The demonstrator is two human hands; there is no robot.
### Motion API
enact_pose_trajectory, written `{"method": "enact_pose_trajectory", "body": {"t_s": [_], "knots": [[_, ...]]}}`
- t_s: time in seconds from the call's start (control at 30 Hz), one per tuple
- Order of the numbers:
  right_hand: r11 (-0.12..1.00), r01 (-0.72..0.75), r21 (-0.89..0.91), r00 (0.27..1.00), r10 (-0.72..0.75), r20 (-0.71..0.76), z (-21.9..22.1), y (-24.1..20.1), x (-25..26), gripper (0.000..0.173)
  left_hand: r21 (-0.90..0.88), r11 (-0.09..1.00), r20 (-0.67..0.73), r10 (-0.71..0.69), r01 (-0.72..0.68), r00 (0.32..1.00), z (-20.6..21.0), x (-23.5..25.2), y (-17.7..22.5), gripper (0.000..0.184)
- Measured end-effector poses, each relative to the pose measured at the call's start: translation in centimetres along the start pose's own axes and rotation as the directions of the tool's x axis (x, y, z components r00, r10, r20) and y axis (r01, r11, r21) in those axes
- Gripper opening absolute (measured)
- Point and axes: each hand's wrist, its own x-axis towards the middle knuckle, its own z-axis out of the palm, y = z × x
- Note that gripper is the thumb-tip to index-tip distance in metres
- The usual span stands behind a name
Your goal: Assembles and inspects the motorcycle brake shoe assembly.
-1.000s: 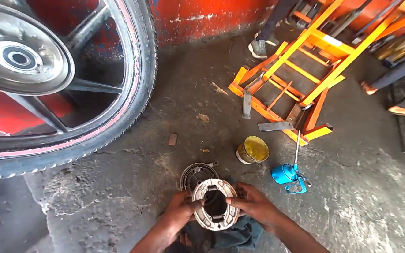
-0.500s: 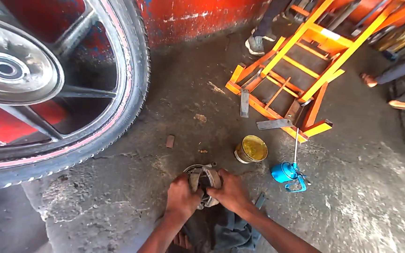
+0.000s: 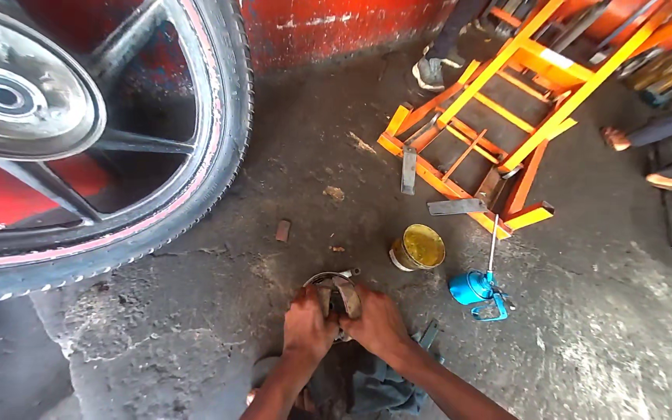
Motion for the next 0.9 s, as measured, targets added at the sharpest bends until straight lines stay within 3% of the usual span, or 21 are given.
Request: {"method": "enact_pose_trajectory", "body": {"t_s": [0.37,0.9], "knots": [[1.0,-0.007,-0.022,1.0,0.007,-0.009,1.3,-0.5,-0.1,0.057,0.019,1.0,-0.012,-0.021,0.022,1.0,0.7,0.0,-0.6,0.055],[0.982,0.039,0.186,0.979,0.0,-0.205,3.3,1.2,1.5,0.046,-0.057,0.994,-0.084,-0.098,0.093,0.992,1.1,0.4,-0.5,0.053]]}}
